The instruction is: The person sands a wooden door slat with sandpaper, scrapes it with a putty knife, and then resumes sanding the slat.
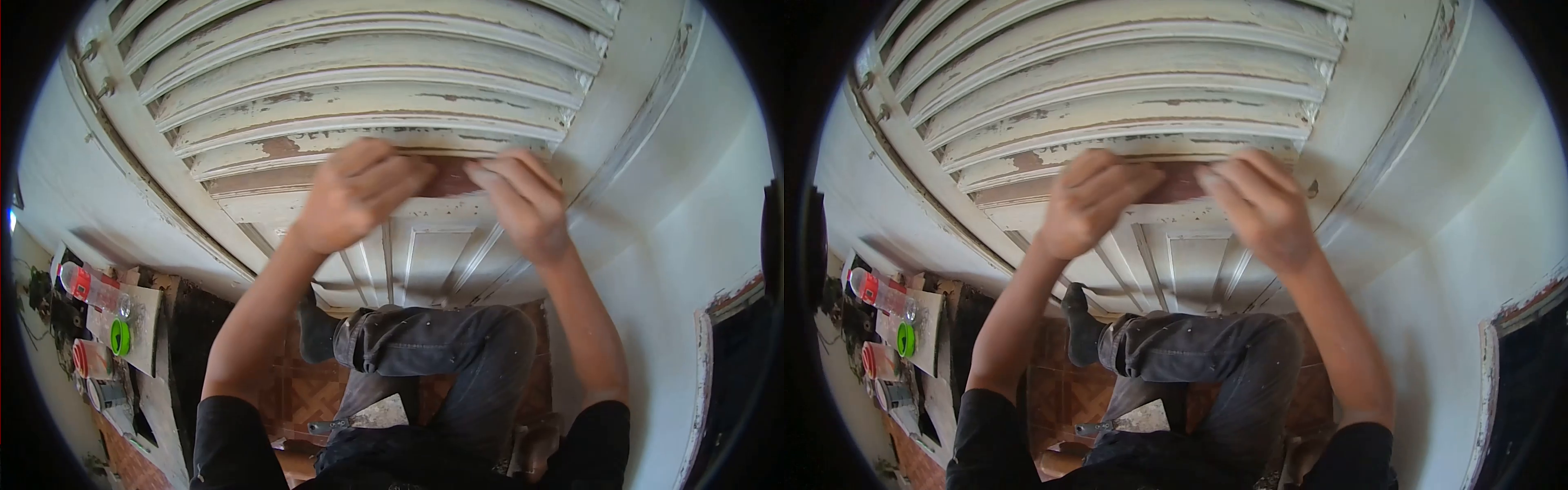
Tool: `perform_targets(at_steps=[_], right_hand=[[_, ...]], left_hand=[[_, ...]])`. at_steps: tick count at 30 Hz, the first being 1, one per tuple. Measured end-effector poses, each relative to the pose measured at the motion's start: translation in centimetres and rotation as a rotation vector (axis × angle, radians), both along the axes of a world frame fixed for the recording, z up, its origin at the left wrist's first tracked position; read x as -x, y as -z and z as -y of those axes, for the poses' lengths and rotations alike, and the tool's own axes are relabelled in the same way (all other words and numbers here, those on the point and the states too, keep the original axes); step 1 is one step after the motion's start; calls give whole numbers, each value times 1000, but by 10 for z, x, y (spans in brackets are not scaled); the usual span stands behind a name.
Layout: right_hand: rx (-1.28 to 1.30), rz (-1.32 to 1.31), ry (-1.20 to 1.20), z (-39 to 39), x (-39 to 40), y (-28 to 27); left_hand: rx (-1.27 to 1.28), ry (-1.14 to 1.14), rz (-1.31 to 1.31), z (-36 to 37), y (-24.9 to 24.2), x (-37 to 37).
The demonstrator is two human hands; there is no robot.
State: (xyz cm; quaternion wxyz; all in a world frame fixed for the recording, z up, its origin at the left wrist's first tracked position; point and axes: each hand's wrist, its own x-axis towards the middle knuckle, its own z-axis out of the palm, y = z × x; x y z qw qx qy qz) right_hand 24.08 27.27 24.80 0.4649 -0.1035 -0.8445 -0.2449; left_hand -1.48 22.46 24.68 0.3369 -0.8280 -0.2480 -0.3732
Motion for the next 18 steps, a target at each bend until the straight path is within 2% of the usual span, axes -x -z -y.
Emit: perform_targets(at_steps=[4,10,16,18], right_hand=[[-44,-53,-143,-2,69,11],[-27,-92,-189,-7,45,15],[30,-98,252,-2,-79,3],[21,-67,339,3,-96,2]], left_hand=[[28,-174,-5,33,-6,53],[63,-177,-23,26,-8,33],[-19,121,-26,-37,-7,-89],[-4,127,-27,-42,-6,-113]])
